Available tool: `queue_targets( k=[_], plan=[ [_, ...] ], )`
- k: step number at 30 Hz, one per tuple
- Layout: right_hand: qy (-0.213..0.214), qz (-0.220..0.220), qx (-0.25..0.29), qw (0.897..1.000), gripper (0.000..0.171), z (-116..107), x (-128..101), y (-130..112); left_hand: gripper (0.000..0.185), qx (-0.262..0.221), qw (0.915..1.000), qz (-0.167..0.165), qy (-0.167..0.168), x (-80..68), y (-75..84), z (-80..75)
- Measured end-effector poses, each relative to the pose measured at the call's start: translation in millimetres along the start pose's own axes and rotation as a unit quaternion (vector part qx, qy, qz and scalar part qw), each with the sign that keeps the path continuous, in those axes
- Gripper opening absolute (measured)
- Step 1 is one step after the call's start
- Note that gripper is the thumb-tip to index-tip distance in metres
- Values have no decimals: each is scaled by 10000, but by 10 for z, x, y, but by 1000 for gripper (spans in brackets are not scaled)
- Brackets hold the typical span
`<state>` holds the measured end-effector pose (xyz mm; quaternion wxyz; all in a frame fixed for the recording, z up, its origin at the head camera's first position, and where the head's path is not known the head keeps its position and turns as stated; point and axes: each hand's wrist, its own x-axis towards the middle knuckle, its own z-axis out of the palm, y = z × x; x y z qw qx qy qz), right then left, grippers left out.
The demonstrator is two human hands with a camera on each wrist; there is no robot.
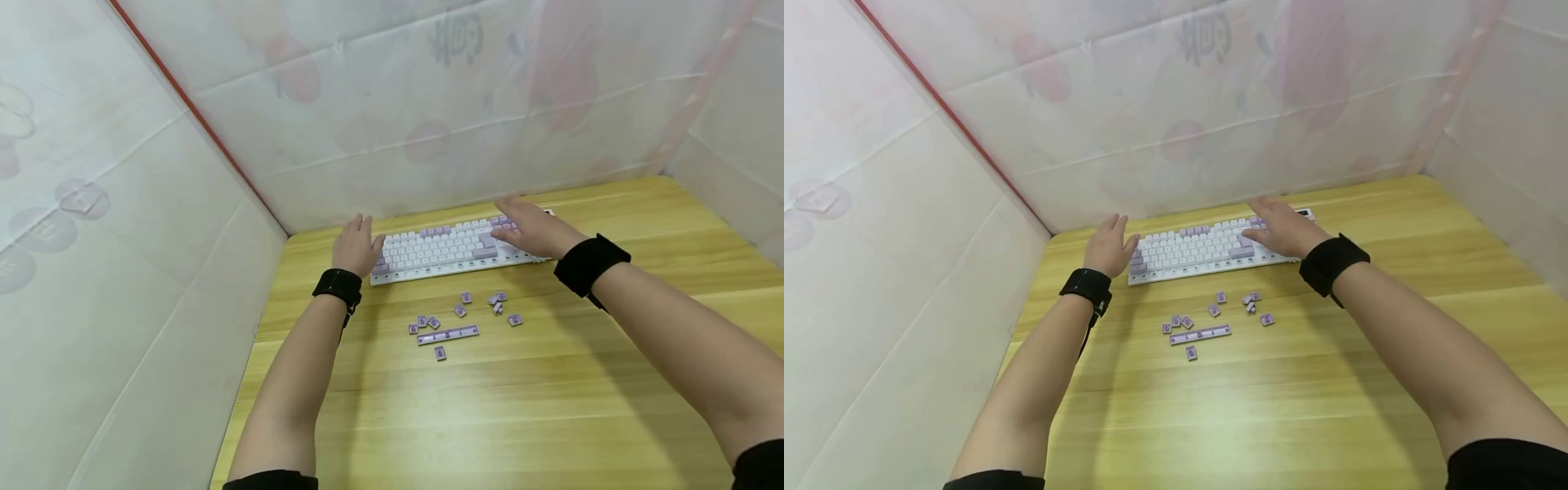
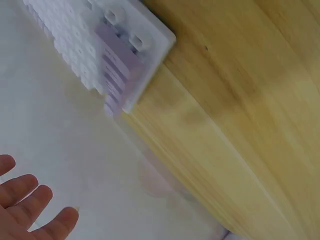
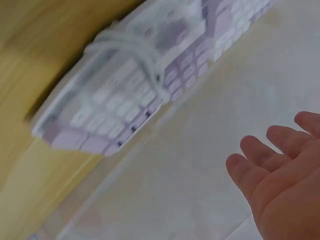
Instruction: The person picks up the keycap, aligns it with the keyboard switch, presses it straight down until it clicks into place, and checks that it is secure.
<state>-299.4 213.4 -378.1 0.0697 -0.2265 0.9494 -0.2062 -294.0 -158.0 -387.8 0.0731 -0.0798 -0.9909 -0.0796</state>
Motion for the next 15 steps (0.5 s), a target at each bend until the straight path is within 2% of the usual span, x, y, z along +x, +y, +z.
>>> queue_targets(
  k=[2,5,12,15],
  plan=[
    [6,-77,14,10000,80,56,-27,-41,55,-157,9997,117,122,-41,58,-5],
    [4,-210,62,9998,73,168,-102,-107,50,-360,9987,334,118,-112,144,7],
    [-288,-415,141,9986,50,454,-328,-205,35,-596,9939,901,-239,-348,300,82],
    [-345,-521,128,9980,40,542,-417,-210,28,-862,9897,1069,-402,-457,350,119]
  ],
)
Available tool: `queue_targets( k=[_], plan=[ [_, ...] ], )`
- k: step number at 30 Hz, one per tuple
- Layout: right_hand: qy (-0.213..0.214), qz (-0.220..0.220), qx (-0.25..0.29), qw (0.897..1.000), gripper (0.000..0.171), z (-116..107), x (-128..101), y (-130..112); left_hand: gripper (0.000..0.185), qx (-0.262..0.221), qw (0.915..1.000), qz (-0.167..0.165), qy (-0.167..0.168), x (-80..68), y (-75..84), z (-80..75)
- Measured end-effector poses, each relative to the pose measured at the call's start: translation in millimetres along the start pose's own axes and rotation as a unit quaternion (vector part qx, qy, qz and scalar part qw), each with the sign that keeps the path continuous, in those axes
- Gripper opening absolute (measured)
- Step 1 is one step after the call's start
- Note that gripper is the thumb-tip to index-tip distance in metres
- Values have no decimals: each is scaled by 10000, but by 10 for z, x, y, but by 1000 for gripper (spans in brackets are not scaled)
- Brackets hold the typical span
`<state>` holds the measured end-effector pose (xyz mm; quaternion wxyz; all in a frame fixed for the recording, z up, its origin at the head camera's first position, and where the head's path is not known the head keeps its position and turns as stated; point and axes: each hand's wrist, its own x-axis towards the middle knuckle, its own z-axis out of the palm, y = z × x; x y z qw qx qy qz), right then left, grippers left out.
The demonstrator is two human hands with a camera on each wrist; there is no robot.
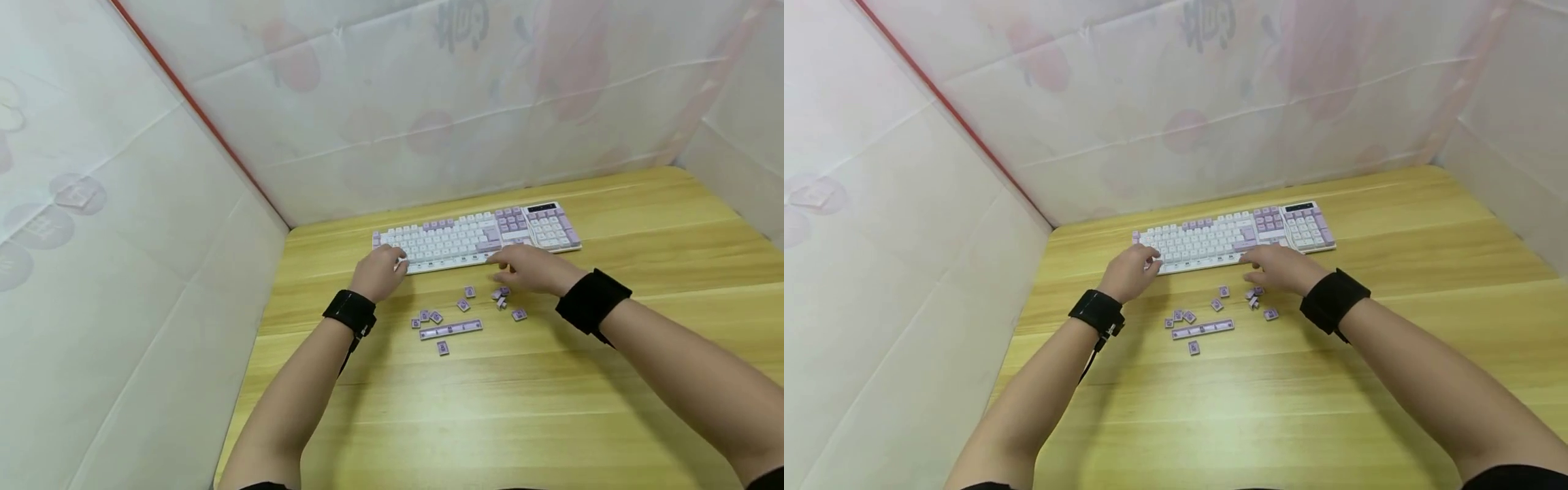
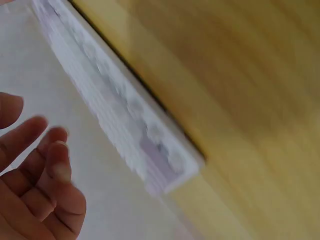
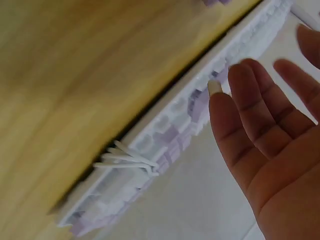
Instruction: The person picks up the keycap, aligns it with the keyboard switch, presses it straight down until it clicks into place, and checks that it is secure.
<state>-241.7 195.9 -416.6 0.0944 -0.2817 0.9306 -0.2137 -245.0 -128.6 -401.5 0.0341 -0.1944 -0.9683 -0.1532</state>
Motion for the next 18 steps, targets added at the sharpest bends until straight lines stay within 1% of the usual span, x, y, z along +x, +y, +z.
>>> queue_targets(
  k=[2,6,9,11,14,16,18],
  plan=[
    [-17,-66,-46,10000,35,62,-50,11,25,-270,9996,28,-85,-64,35,37],
    [-52,-148,-180,9997,30,184,-135,60,23,-870,9958,-111,-278,-191,92,105],
    [-4,-216,-224,9995,29,252,-175,86,21,-1118,9927,-202,-411,-285,124,152],
    [42,-233,-199,9995,30,277,-199,76,19,-1198,9912,-204,-523,-349,157,180],
    [182,-335,-159,9991,29,299,-231,16,17,-1202,9900,-53,-738,-452,235,216],
    [310,-498,-168,9981,28,312,-253,-50,17,-1095,9902,158,-853,-517,304,236],
    [480,-737,-307,9956,27,341,-265,-122,17,-937,9904,439,-921,-569,377,258]
  ],
)
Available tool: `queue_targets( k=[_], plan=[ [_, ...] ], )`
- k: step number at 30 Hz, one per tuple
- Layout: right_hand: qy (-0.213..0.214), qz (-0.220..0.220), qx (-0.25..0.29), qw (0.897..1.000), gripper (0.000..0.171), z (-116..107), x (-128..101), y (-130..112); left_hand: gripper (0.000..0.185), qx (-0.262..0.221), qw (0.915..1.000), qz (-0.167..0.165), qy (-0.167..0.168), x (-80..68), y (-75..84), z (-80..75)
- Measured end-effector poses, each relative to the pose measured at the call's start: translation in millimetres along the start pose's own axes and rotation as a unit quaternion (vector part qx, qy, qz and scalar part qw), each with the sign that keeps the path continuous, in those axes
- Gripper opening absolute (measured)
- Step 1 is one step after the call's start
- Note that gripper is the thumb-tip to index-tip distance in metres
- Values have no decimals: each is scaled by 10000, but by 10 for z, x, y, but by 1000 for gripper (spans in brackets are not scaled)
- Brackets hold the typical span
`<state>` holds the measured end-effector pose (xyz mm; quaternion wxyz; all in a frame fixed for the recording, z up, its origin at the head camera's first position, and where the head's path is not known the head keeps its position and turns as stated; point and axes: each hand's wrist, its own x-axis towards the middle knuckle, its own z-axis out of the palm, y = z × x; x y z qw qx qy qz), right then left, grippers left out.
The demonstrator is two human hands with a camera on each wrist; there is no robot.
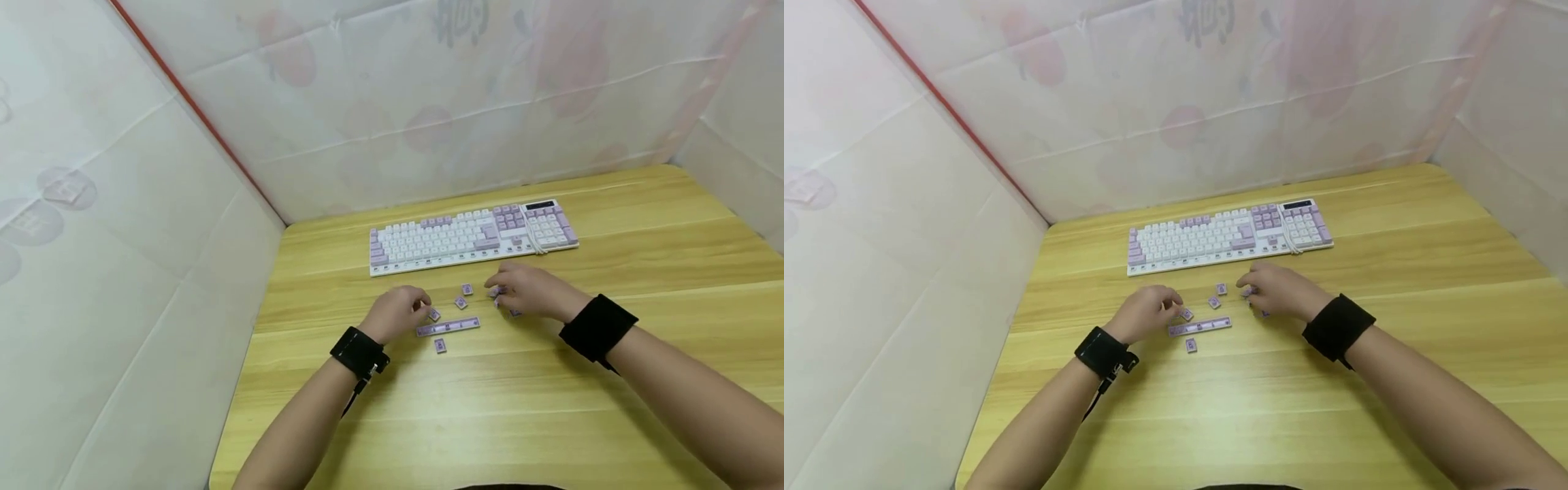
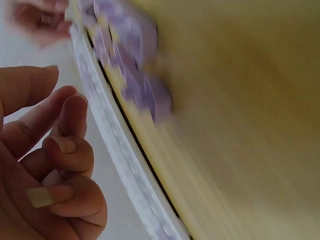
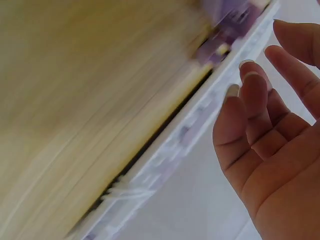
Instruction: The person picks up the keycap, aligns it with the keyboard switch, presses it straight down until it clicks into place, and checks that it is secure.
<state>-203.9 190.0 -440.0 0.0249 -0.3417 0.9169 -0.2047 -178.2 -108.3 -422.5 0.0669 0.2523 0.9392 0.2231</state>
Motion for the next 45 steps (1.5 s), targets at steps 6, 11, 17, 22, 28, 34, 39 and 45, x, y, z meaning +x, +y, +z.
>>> queue_targets(
  k=[6,11,17,22,28,34,39,45],
  plan=[
    [226,-764,-272,9965,26,114,-1,-244,17,536,9975,443,-143,-69,149,123],
    [57,-999,-346,9944,21,205,-8,-408,13,766,9955,522,-211,-103,160,230],
    [-137,-979,-422,9942,14,302,-38,-470,14,841,9944,542,-337,-145,158,307],
    [-115,-936,-495,9943,6,362,-27,-465,15,859,9941,487,-442,-145,174,310],
    [-409,-458,123,9980,8,303,1,-451,14,702,9956,511,-346,-142,157,285],
    [-751,47,1596,9843,18,83,48,-368,18,696,9953,609,285,-139,161,151],
    [-833,378,2198,9713,21,-41,52,-338,20,616,9946,576,608,-142,166,76],
    [-663,449,2225,9716,20,-49,32,-335,21,568,9934,615,783,-156,191,66]
  ],
)
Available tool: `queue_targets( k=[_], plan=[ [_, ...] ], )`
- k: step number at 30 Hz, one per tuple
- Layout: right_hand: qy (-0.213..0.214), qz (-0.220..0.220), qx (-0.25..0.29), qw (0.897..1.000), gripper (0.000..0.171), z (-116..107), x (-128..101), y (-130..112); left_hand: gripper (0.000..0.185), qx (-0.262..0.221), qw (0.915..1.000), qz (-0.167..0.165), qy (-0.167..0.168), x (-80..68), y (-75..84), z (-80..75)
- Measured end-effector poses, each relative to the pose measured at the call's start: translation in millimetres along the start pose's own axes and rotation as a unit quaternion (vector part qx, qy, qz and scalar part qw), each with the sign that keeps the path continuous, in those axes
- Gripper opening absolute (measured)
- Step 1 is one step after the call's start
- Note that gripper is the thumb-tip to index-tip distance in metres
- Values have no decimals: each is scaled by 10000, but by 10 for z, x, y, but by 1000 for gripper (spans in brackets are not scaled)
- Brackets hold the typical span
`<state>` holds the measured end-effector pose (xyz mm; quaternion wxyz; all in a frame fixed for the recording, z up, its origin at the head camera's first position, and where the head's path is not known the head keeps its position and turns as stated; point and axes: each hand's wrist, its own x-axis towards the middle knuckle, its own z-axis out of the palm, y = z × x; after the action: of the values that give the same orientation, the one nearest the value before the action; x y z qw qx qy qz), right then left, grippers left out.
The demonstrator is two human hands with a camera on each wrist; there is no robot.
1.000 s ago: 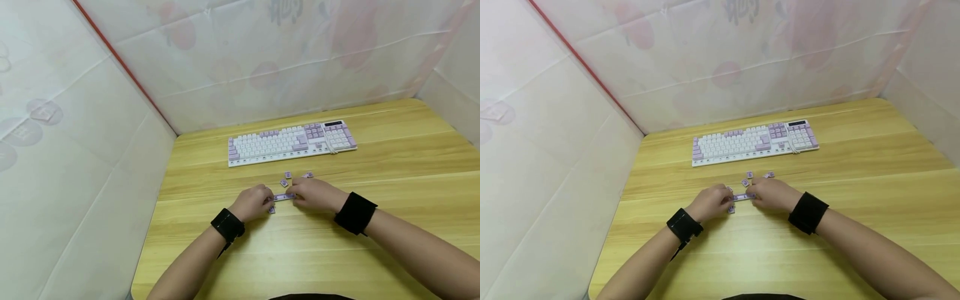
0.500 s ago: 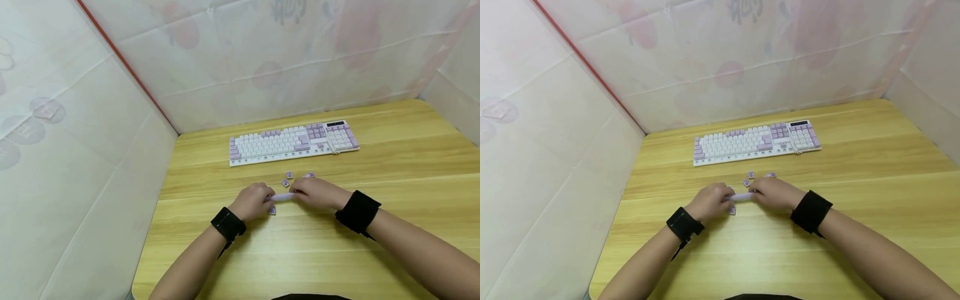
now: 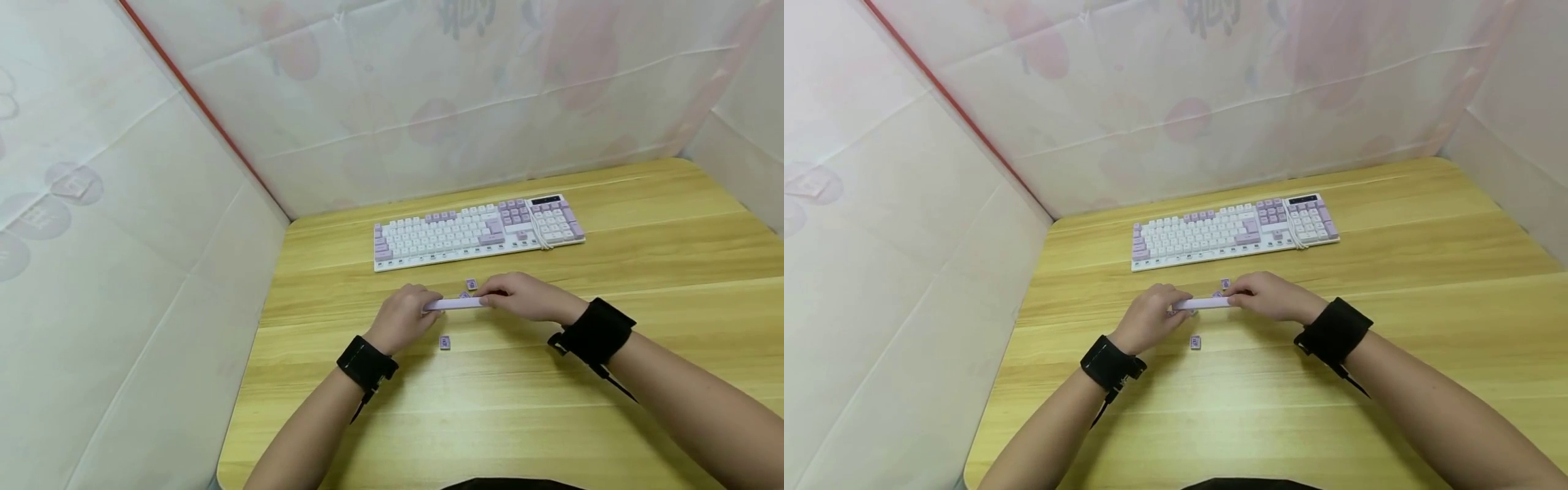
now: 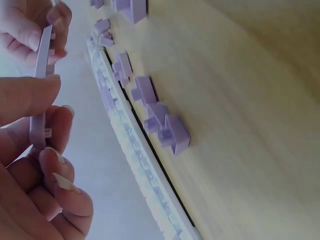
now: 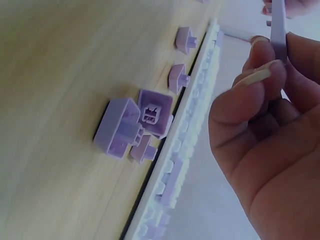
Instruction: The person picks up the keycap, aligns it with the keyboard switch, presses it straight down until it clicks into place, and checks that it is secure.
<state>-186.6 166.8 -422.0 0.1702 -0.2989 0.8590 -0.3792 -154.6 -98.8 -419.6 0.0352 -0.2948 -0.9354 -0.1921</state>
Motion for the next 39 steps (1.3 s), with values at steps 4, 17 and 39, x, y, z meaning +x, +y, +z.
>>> queue_targets(
  k=[4,17,39],
  plan=[
    [156,-21,-61,9999,17,50,13,-3,21,45,10000,54,63,5,36,24],
    [30,-203,-383,9991,32,56,9,19,23,20,9998,-81,198,-12,14,-8],
    [226,-51,-544,9983,28,95,33,22,24,-151,9994,-126,287,-24,-79,9]
  ],
)
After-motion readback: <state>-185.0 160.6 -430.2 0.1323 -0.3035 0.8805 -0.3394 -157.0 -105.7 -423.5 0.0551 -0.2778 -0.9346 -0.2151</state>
